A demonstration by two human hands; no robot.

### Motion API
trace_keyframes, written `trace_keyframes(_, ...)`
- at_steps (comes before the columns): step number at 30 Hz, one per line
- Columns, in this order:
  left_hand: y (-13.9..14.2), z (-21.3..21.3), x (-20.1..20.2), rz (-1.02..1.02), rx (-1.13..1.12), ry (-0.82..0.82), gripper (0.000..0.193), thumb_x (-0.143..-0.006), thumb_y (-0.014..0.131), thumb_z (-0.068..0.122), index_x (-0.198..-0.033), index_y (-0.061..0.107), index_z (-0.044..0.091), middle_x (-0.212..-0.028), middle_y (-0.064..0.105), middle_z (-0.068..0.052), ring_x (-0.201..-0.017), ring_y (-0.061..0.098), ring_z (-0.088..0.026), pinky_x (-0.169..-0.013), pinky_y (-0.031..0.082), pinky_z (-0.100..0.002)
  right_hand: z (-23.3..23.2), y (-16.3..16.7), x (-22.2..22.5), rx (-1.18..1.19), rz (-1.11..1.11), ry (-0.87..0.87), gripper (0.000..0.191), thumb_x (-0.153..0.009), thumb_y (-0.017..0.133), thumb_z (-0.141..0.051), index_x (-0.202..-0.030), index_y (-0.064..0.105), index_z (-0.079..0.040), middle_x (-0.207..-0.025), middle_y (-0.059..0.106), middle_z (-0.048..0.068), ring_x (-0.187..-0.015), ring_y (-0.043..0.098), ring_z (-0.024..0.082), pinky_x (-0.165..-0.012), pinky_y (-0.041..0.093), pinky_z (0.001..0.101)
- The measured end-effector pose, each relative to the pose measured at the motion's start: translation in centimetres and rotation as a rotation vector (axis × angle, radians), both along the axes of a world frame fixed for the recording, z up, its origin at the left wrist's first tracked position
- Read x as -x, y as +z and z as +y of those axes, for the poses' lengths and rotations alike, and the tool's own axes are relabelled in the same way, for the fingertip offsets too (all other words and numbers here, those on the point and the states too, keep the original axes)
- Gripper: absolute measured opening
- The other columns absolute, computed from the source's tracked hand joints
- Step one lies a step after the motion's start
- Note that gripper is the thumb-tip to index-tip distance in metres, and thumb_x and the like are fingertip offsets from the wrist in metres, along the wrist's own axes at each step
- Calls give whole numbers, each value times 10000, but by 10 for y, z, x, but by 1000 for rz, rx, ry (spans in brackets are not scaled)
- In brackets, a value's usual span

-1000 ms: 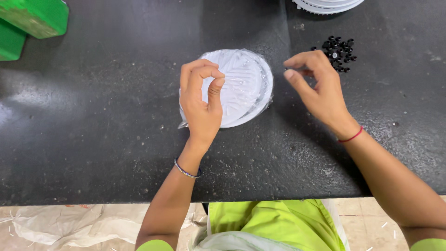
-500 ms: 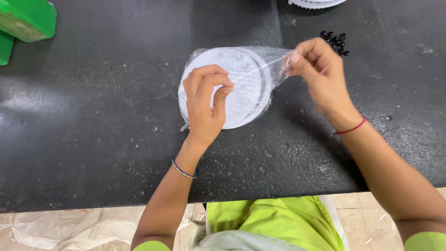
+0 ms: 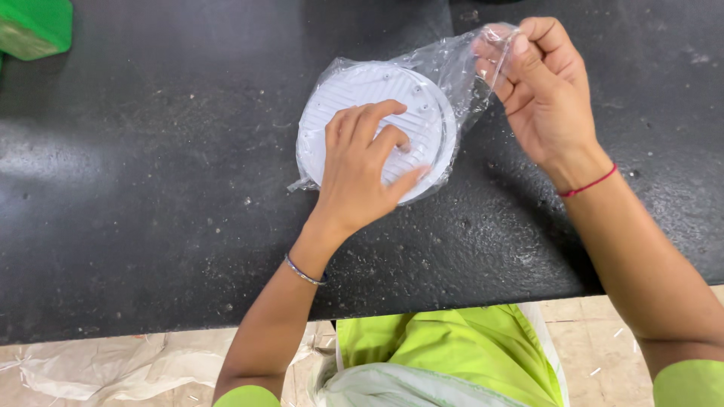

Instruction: The person unwraps plastic film from a round white lamp base, presses small black plastic pins into the holes on its underside, then wraps the base in plastic film and stacks it with finished bases. They repeat this cycle, handling one base at a time on the workbench.

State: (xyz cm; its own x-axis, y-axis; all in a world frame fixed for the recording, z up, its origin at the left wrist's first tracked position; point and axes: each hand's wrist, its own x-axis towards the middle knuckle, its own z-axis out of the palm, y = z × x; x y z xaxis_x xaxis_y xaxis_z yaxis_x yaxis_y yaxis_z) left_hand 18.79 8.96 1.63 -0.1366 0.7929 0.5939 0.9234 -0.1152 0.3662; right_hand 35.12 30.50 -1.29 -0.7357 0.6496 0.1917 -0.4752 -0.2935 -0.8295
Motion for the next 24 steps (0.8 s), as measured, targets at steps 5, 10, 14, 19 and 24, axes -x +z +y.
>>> trace_keyframes(5,-8,-3,8,-166,-69,94,141,-998,734,198,-957,660,84,-1362,620,-74,-1227,577,-260,-1114,364,-423,9,6,-3,-221,-218,-23,104,-1187,499,-158,-1181,567,-79,-1211,717,95,-1108,712,187,-1013,602,327)
trace_keyframes(10,-9,-8,15,-239,-226,221,158,-1056,709,205,-999,676,61,-1332,621,-70,-1219,607,-234,-1122,389,-393,2,11,-1,-563,-296,37,164,-1161,554,-167,-1208,639,-35,-1163,717,78,-1112,709,164,-1003,601,336)
trace_keyframes(14,-10,-7,17,-365,-257,207,197,-1078,698,225,-994,686,49,-1296,621,-61,-1149,610,-203,-1060,451,-338,-30,16,0,-999,-423,-15,262,-1052,655,-167,-1285,676,-48,-1241,696,120,-1151,653,270,-984,540,411)
trace_keyframes(19,-13,-6,16,-337,-243,118,224,-1050,731,248,-984,698,36,-1298,635,-56,-1149,604,-211,-1053,446,-337,-47,12,10,-1579,-419,-135,631,-858,769,-289,-1395,606,-1,-1402,585,221,-1360,461,398,-1126,304,551)
trace_keyframes(24,-12,-5,12,-281,-224,109,209,-1027,745,247,-969,714,49,-1307,636,-59,-1158,588,-219,-1062,420,-358,-16,-2,1,-1767,-662,-288,370,-997,733,-236,-1336,672,-101,-1316,652,87,-1397,483,313,-1283,216,545)
